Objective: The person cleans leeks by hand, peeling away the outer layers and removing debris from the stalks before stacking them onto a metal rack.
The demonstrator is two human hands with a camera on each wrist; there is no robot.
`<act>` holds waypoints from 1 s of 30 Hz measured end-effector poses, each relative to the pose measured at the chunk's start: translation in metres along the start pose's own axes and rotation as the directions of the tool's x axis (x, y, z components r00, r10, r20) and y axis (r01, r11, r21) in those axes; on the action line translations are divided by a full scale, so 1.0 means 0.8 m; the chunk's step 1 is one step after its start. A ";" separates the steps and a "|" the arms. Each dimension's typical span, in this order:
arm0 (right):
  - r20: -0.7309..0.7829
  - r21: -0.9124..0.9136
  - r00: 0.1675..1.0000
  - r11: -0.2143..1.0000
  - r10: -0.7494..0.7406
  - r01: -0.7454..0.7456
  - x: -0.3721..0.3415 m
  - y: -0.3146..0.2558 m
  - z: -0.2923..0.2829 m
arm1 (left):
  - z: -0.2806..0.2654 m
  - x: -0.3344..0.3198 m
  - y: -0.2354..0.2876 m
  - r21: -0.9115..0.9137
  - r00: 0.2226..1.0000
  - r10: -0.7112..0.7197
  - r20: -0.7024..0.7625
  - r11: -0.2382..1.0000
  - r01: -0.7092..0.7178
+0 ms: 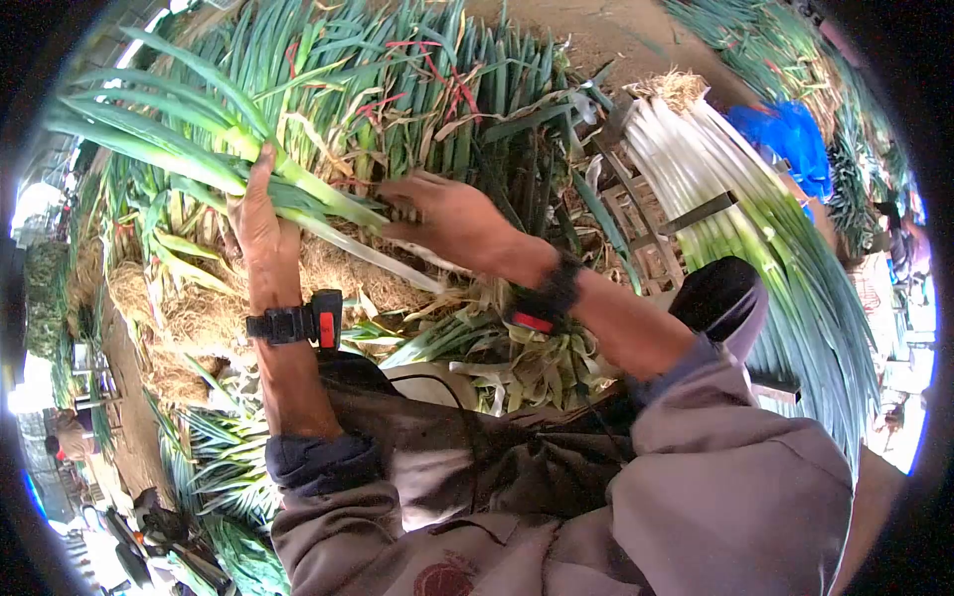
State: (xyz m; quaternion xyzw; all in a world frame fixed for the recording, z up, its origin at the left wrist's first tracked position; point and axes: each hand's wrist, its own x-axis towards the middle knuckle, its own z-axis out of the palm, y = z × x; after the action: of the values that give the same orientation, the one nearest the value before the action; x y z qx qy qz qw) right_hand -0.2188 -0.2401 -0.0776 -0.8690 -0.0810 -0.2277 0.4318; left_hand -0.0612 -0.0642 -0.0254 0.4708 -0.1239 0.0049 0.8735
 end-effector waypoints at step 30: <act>0.324 0.274 0.946 0.959 -0.014 -0.080 0.098 -0.020 -0.039 | 0.000 -0.021 0.018 -0.148 0.899 -0.343 0.273 0.908 0.391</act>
State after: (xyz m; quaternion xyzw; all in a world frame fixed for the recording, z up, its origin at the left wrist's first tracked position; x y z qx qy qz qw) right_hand -0.1652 -0.2596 -0.0132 -0.8250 -0.1674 -0.0613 0.5363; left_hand -0.0792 -0.0547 -0.0173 0.3931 -0.1372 -0.2300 0.8796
